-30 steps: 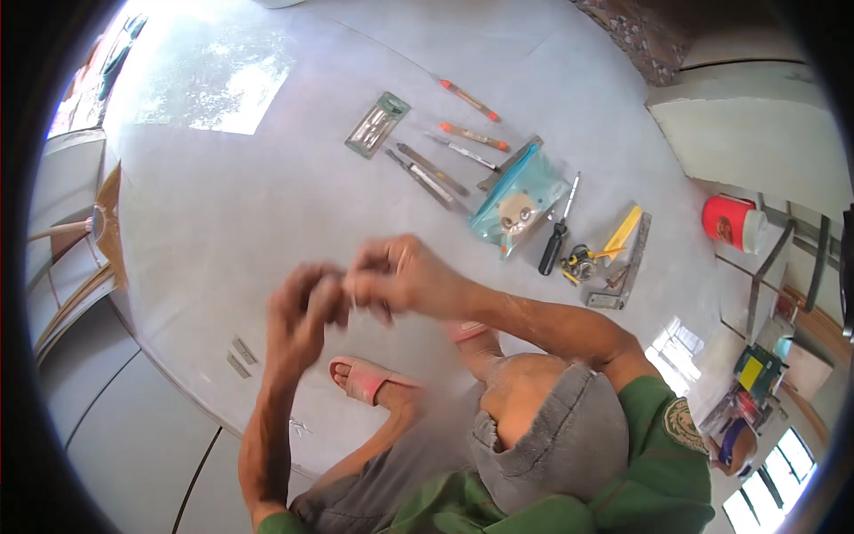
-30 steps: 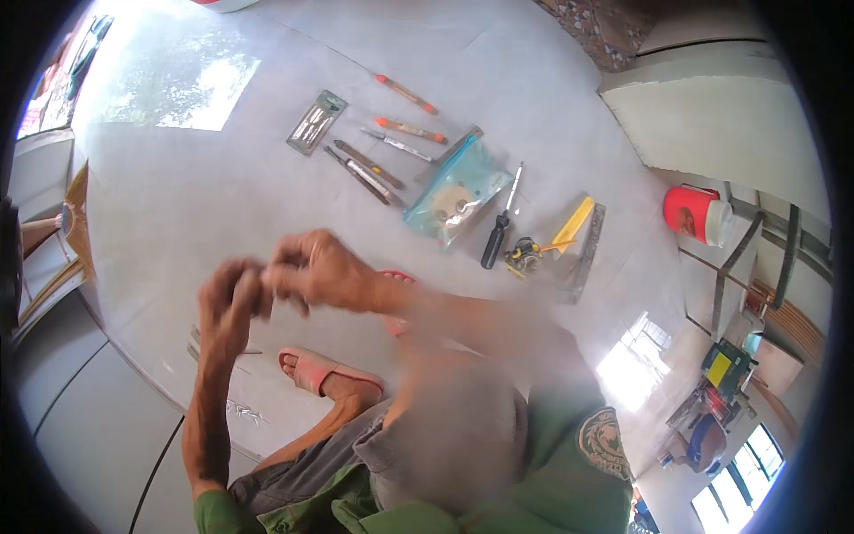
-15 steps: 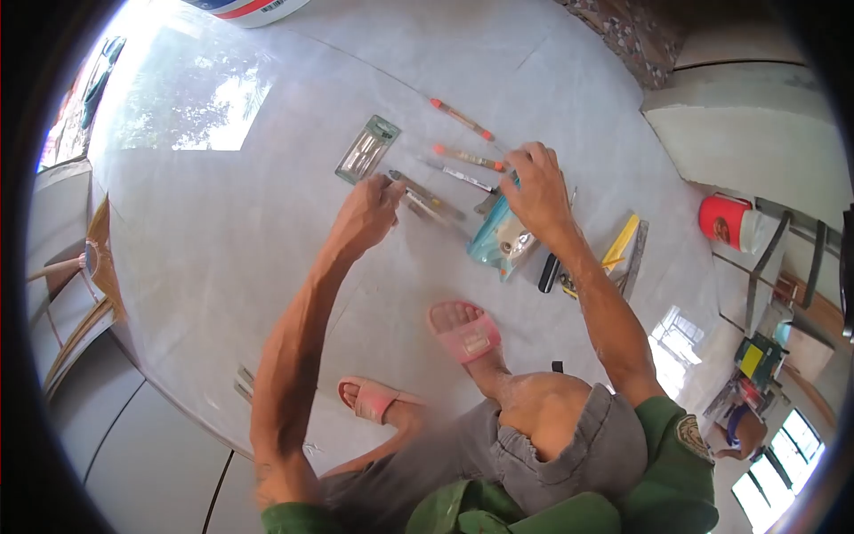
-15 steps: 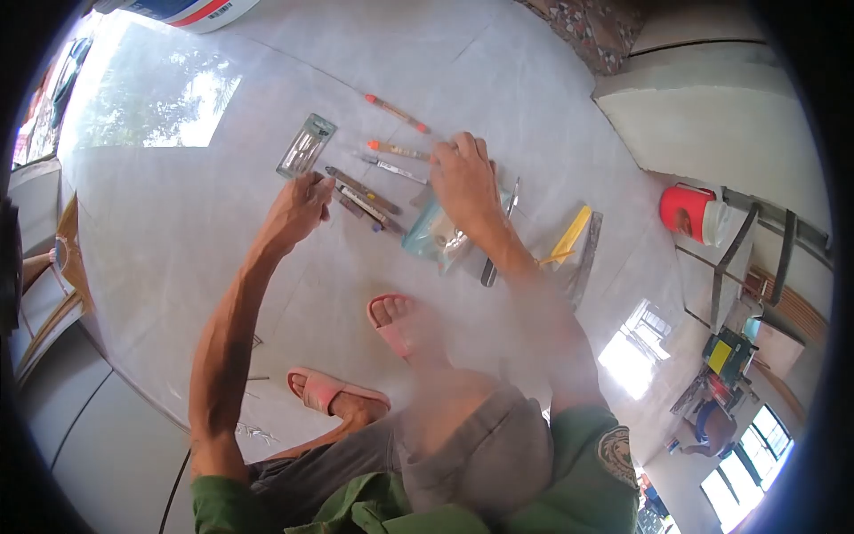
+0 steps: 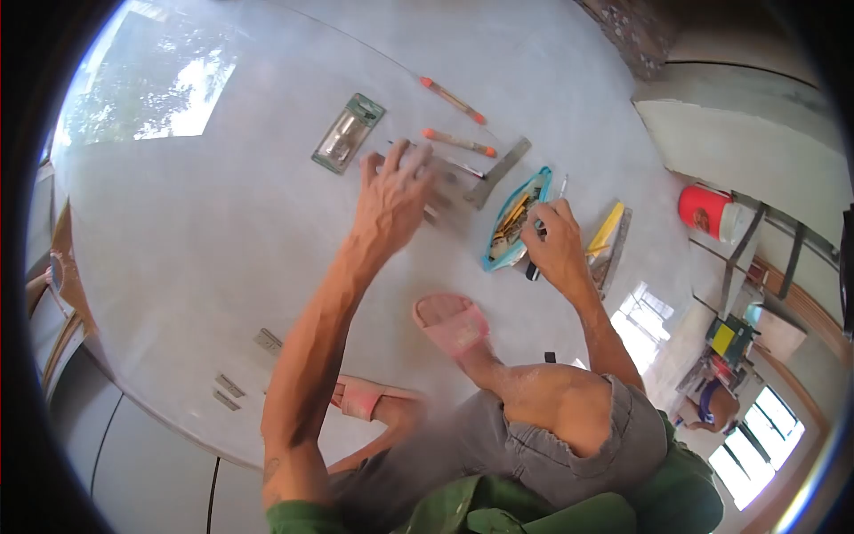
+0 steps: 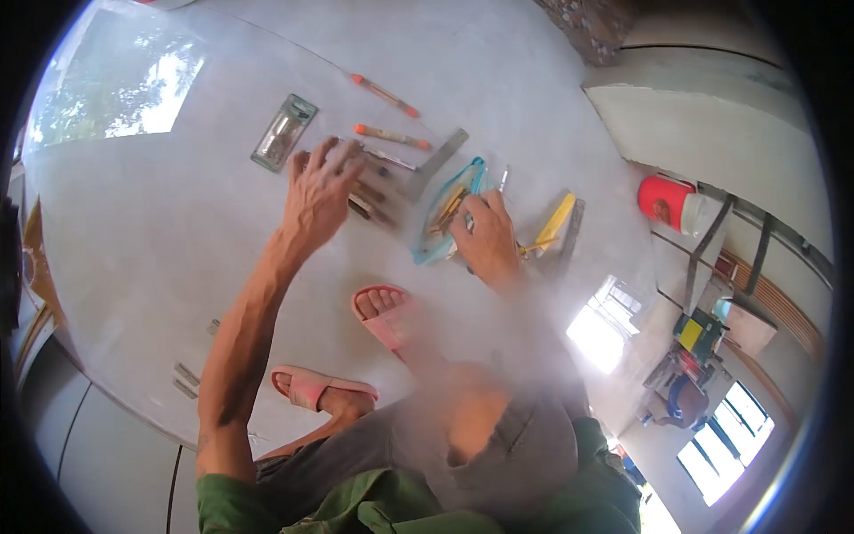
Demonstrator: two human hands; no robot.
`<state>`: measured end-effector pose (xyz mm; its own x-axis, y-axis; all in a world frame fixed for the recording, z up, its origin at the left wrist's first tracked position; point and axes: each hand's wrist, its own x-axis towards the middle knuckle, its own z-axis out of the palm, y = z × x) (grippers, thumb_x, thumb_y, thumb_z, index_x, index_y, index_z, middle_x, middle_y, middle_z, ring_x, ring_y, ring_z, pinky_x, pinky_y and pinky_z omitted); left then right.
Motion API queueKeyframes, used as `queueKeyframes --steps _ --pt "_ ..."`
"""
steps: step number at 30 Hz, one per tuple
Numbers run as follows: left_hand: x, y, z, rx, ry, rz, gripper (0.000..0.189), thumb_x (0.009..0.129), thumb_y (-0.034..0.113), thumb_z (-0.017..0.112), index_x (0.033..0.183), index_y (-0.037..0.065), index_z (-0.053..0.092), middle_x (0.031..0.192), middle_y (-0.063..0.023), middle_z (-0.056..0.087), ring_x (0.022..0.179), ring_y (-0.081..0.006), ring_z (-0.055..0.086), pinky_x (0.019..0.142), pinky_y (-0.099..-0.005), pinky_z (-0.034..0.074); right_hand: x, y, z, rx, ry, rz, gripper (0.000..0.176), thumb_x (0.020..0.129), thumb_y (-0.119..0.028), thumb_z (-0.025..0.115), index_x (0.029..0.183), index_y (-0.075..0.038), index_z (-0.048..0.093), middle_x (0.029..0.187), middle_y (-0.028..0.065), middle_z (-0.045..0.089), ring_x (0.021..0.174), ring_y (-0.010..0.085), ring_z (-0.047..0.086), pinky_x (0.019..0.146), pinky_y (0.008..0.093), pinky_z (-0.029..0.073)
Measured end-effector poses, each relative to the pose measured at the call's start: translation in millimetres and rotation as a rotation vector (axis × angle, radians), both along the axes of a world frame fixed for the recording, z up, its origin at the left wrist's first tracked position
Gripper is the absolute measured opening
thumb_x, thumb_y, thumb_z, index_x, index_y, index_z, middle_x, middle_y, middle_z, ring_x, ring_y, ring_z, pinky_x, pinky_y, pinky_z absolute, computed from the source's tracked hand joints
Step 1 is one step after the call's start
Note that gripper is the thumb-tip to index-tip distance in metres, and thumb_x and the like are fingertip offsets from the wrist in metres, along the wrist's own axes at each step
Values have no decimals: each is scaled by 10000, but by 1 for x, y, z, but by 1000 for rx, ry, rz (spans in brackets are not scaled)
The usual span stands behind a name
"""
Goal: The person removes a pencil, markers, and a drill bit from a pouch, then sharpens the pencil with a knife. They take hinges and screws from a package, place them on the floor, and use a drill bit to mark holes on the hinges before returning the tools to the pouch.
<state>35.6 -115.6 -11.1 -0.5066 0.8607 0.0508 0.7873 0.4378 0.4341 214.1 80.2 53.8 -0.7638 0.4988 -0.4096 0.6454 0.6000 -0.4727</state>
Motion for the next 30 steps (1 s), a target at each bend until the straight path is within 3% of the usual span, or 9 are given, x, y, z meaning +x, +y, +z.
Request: queueKeyframes --steps 5,9,10,12,16,20,23,26,30 --pt "-10 21 -12 122 45 53 370 748 -16 624 1107 71 638 1240 -75 587 1215 -274 505 941 -453 365 32 -5 12 3 70 -136 225 801 -82 624 1018 -66 684 981 137 571 829 319 609 744 402 509" --pt "17 -4 19 172 -335 -178 293 771 -10 617 1054 55 653 1168 -92 602 1133 -290 544 935 -440 376 37 -22 13 -65 133 -89 321 782 -33 634 1096 -48 697 976 143 559 826 306 606 750 405 505" --pt "34 -14 22 206 -448 -145 292 771 -3 623 1055 55 661 1189 -106 593 1151 -304 533 942 -449 373 38 -25 10 -58 125 -32 394 780 3 638 1169 -36 683 982 125 569 766 245 613 676 326 538" --pt "71 -22 27 280 -663 -58 292 771 11 635 1056 54 676 1231 -133 575 1186 -331 511 956 -467 366 34 -31 6 -111 133 -37 420 780 4 638 1196 -42 670 995 133 565 789 246 612 678 316 548" --pt "135 -3 37 7 -419 244 401 766 148 705 1155 56 677 1441 -255 413 1323 -463 363 1010 -568 301 31 -49 3 -188 173 -100 463 784 11 634 1241 -61 652 993 122 561 823 221 608 672 306 551" --pt "156 13 14 -94 -431 454 452 759 183 727 1190 71 650 1438 -265 402 1328 -482 339 1016 -572 287 38 -48 -1 -147 219 -59 488 768 15 639 1245 -86 658 964 97 566 814 214 603 696 313 541" --pt "142 11 37 20 -314 359 394 766 110 695 1151 36 653 1383 -216 466 1318 -426 377 996 -509 350 42 -37 -4 -134 212 -41 543 735 11 652 1262 -120 647 927 102 583 810 259 612 752 346 532" --pt "138 7 55 0 -615 -30 336 769 42 647 1102 0 657 1308 -145 530 1295 -336 423 958 -413 407 46 -36 -9 -143 260 -37 553 741 21 651 1273 -129 630 893 90 592 812 238 615 747 339 524" --pt "131 26 18 1 -289 -279 310 781 76 628 1076 -10 667 1266 -88 561 1238 -262 464 937 -356 428 47 -33 -15 -244 326 -99 556 749 48 642 1278 -119 611 924 97 626 808 214 619 731 337 516"
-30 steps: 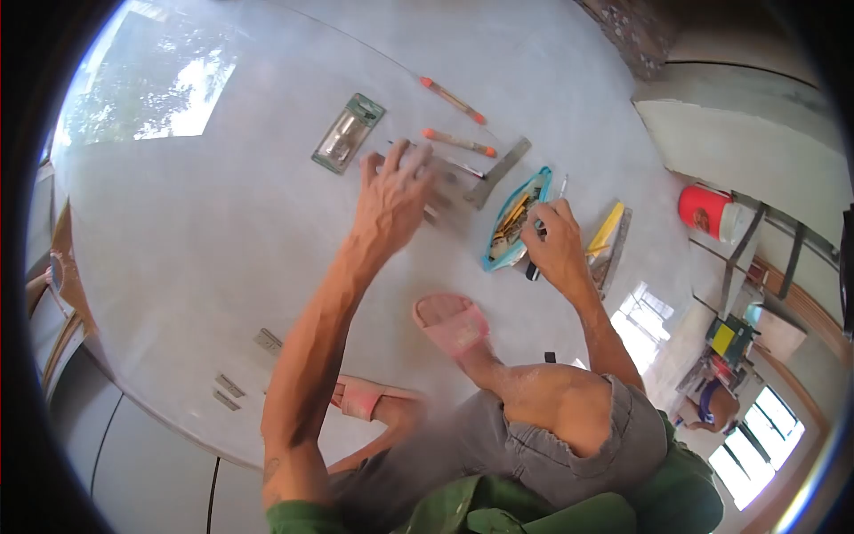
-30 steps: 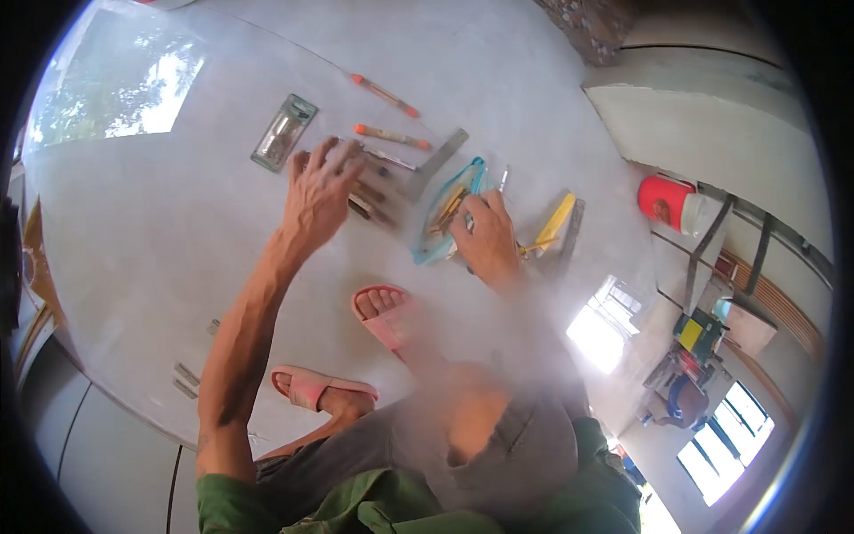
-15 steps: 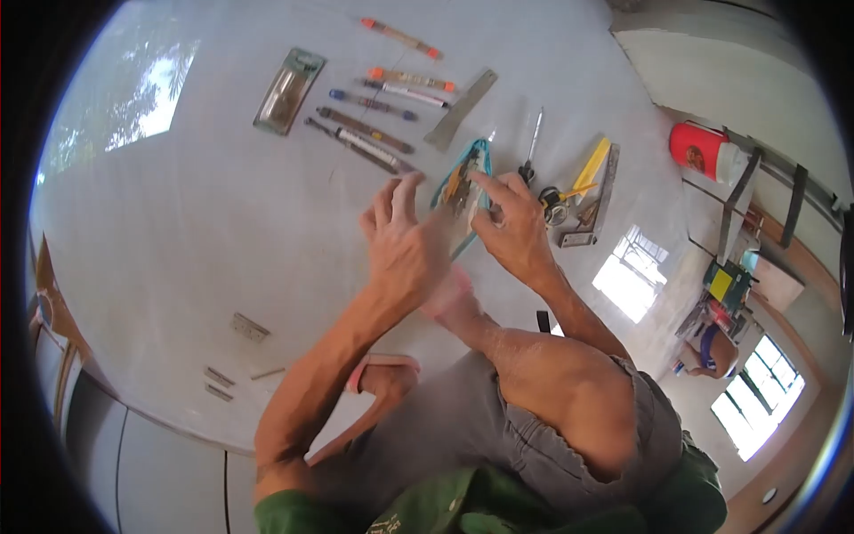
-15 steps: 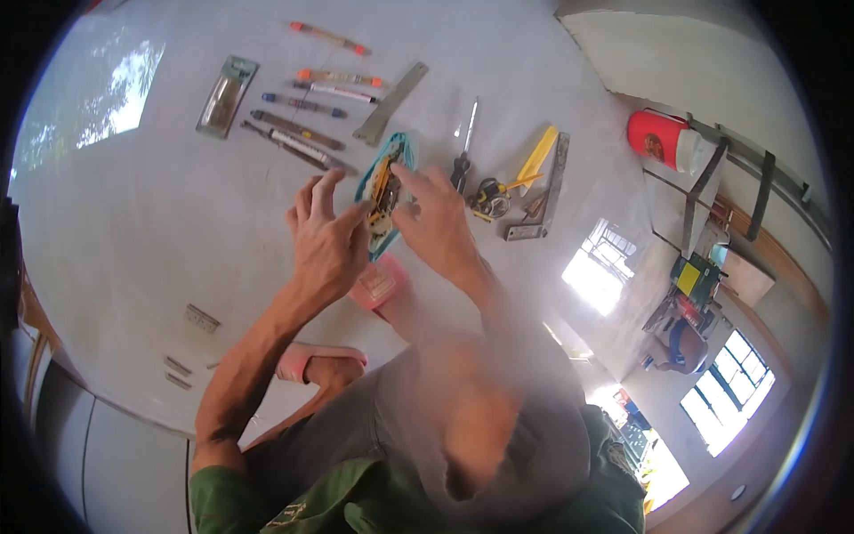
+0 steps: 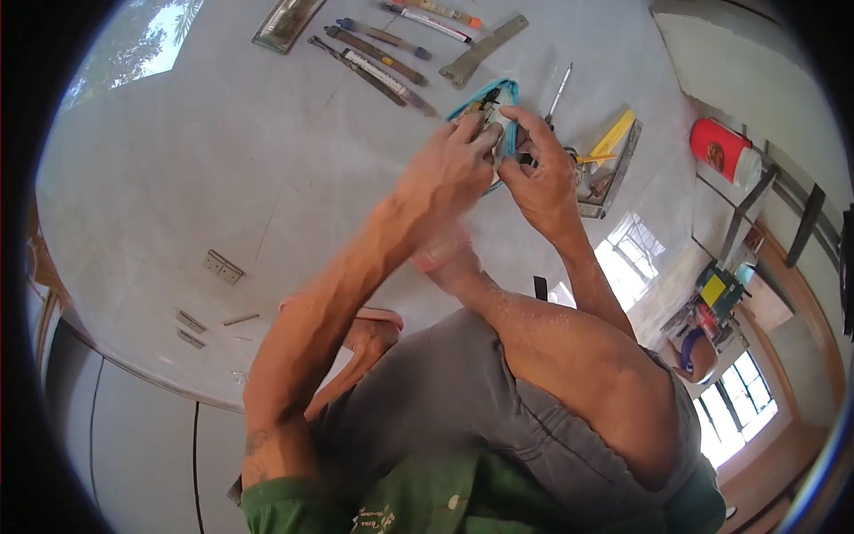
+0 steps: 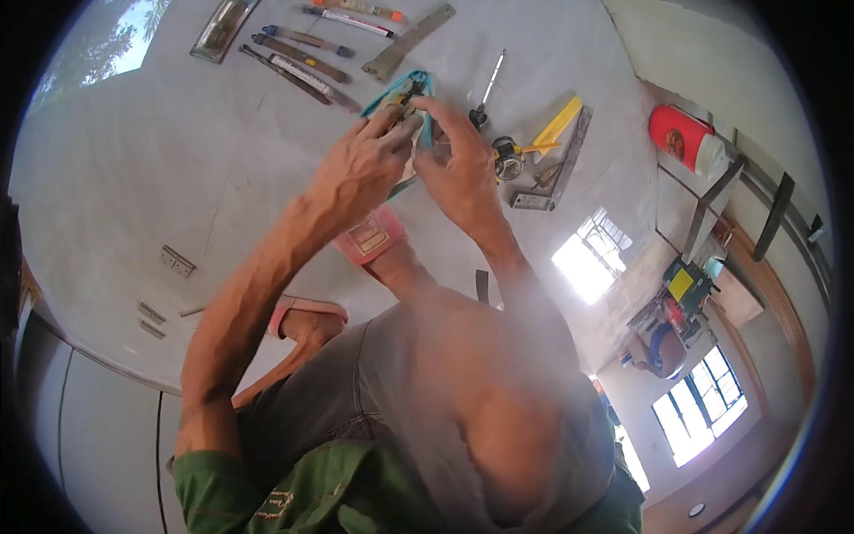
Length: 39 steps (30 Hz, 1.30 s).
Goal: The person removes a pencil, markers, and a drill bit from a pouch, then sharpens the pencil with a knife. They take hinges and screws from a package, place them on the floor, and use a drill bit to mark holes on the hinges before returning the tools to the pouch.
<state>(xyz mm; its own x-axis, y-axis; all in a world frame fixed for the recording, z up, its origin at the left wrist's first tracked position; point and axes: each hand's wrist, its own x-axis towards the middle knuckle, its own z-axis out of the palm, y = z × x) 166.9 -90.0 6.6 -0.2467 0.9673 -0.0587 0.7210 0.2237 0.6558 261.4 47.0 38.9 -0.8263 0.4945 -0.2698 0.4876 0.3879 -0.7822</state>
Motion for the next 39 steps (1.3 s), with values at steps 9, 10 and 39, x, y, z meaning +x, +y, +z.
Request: queueKeyframes --steps 9,10,39 --pt "-7 -15 -12 -154 322 70 476 777 183 653 1245 96 638 1264 -15 528 1152 -210 468 892 -362 403 -33 4 12 117 -20 197 631 779 63 592 1367 -153 513 920 150 645 721 304 612 683 386 521" --pt "-8 -19 -14 -151 317 61 478 778 179 652 1248 95 638 1267 -15 523 1149 -211 468 885 -362 402 -34 6 12 132 -25 207 639 782 59 590 1375 -162 502 909 155 644 714 318 612 679 395 522" --pt "-12 -41 -9 -220 312 76 521 793 141 633 1314 143 608 1211 -28 505 1128 -204 472 800 -373 381 -51 -3 -3 539 -512 700 356 847 15 567 1121 -157 716 1180 133 467 993 375 554 807 482 561"
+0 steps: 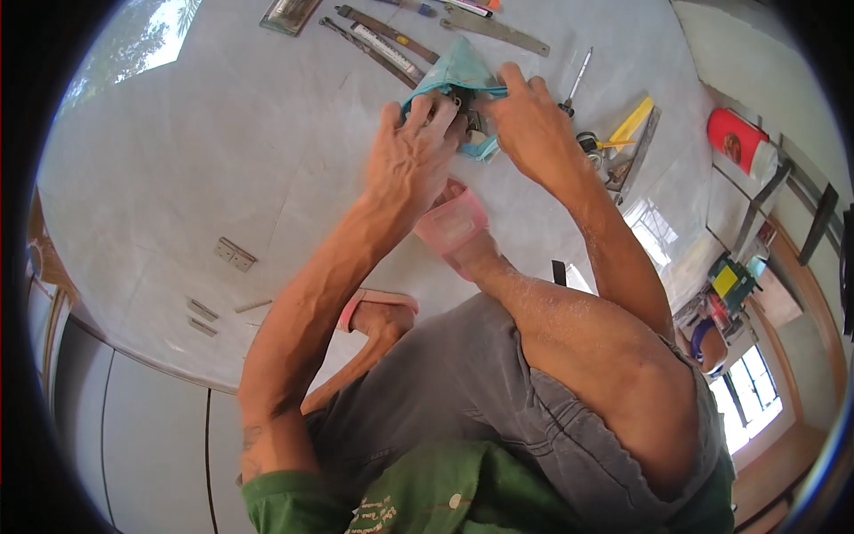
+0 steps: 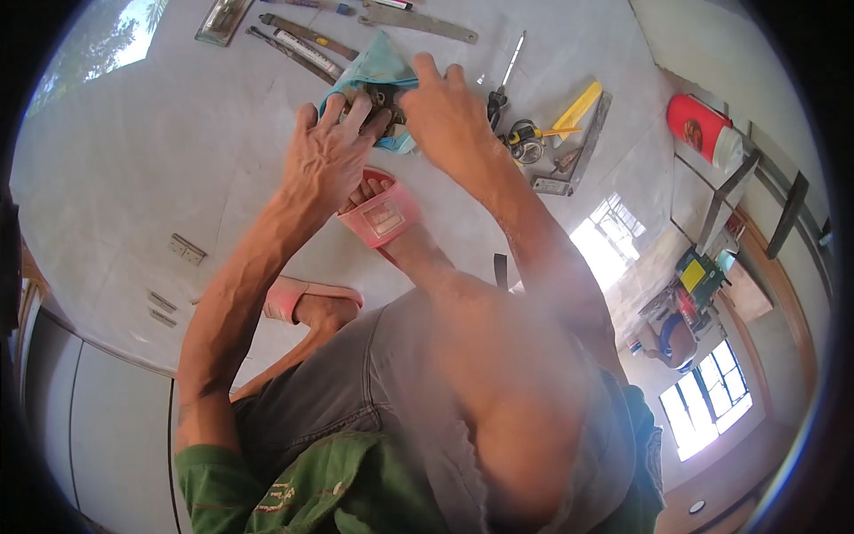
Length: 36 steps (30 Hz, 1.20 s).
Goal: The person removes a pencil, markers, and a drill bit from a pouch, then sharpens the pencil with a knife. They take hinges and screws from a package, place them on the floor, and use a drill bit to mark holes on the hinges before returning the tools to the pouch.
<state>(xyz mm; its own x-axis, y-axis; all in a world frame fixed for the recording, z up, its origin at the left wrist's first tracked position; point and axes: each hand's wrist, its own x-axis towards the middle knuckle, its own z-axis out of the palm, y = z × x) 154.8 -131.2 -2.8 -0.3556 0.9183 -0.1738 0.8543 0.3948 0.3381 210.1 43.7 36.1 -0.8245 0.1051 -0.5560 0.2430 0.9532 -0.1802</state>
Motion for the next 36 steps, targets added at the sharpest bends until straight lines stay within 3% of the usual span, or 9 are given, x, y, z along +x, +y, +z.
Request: queueKeyframes --steps 4,7,10,16,22,25,28,31,36 --pt "4 -1 -10 57 -50 77 506 806 110 617 1312 99 601 1153 -38 512 1095 -206 502 766 -356 403 1 3 -3 22 24 15 166 859 -52 629 980 -67 742 1178 144 477 1038 391 567 776 465 597" --pt "3 -7 -16 141 -138 129 492 820 82 602 1312 67 593 1133 -52 518 1073 -223 525 751 -362 423 -2 0 1 22 6 5 180 862 -58 637 1009 -68 740 1156 151 475 1017 389 576 772 463 598" --pt "1 -9 -17 139 -154 130 440 829 75 596 1269 57 602 1138 -51 525 1078 -227 527 745 -369 436 1 -1 -2 13 0 -22 479 854 19 564 1262 -210 669 1136 155 456 955 397 580 816 502 553" --pt "0 -10 -22 188 -164 150 305 813 88 600 1117 97 626 1095 -30 526 1088 -204 525 702 -369 451 3 -3 1 2 47 -50 259 851 -35 627 1074 -106 738 1145 173 477 986 397 592 790 482 592" --pt "-4 -13 -17 150 -199 123 282 812 87 596 1093 106 617 1073 -37 529 1109 -213 542 746 -401 478 11 2 -18 -68 184 -63 299 837 -24 625 1103 -110 733 1105 178 482 991 401 593 776 497 574" --pt "-7 -12 -16 118 -218 116 303 827 82 593 1129 93 618 1119 -45 546 1139 -233 548 800 -420 500 5 1 -13 -92 5 -84 521 817 -2 611 1318 -148 627 1204 186 506 1146 385 570 981 454 491" --pt "-7 -10 -26 253 -187 153 269 782 46 626 1045 95 652 1049 -40 559 1101 -226 564 731 -409 523 2 -6 -11 12 81 8 288 883 3 590 1156 71 652 1116 283 599 1047 384 601 934 412 508" --pt "-11 -6 -26 308 -228 198 246 801 49 624 1036 93 677 1048 -64 600 1090 -254 581 772 -404 541 8 -8 -33 52 188 -18 200 841 -71 605 901 89 710 1072 301 565 1002 407 583 947 459 472" --pt "-17 5 -23 110 -418 238 250 855 44 554 1084 -34 616 1094 -212 619 1109 -335 588 875 -409 522 9 -8 -43 -131 335 -196 192 820 -100 649 856 84 689 1117 304 519 974 431 554 894 471 457"
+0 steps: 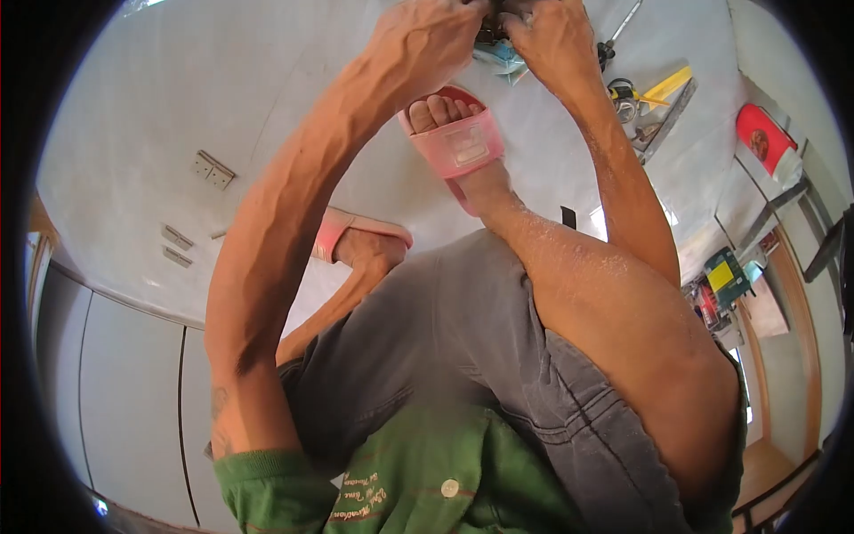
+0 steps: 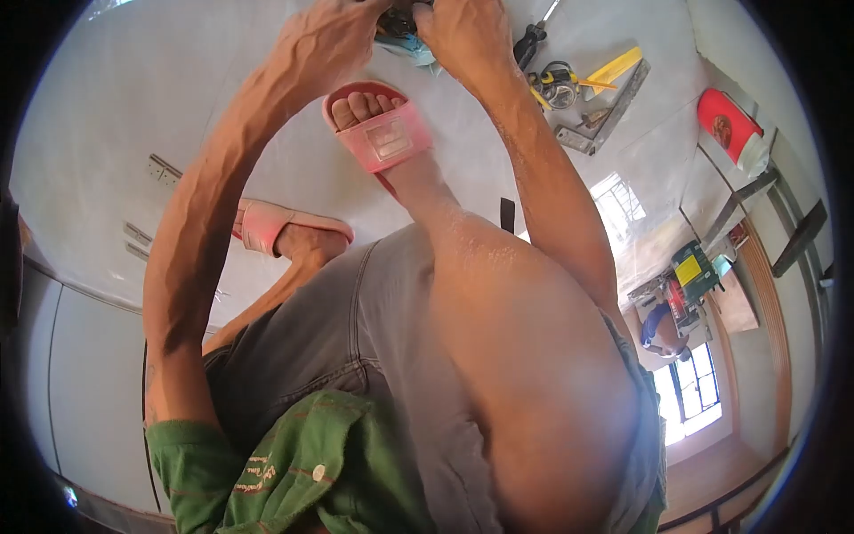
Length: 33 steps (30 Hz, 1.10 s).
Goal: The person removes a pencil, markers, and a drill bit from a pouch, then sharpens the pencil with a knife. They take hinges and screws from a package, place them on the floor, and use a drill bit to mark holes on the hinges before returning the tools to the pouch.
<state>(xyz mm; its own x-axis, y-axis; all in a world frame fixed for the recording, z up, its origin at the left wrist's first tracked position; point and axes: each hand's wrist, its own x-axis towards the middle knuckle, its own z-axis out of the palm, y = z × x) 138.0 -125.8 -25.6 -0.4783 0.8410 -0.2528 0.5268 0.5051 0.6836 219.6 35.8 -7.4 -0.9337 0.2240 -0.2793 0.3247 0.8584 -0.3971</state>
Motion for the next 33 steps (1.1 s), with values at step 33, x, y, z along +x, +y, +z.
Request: queueKeyframes --steps 33 --pt "-13 6 0 -32 -64 141 160 910 84 544 885 -43 637 866 -202 659 791 -320 648 681 -432 511 -3 -24 -17 147 -3 -132 340 752 -20 651 1078 75 618 1356 233 369 1255 452 363 999 601 349"
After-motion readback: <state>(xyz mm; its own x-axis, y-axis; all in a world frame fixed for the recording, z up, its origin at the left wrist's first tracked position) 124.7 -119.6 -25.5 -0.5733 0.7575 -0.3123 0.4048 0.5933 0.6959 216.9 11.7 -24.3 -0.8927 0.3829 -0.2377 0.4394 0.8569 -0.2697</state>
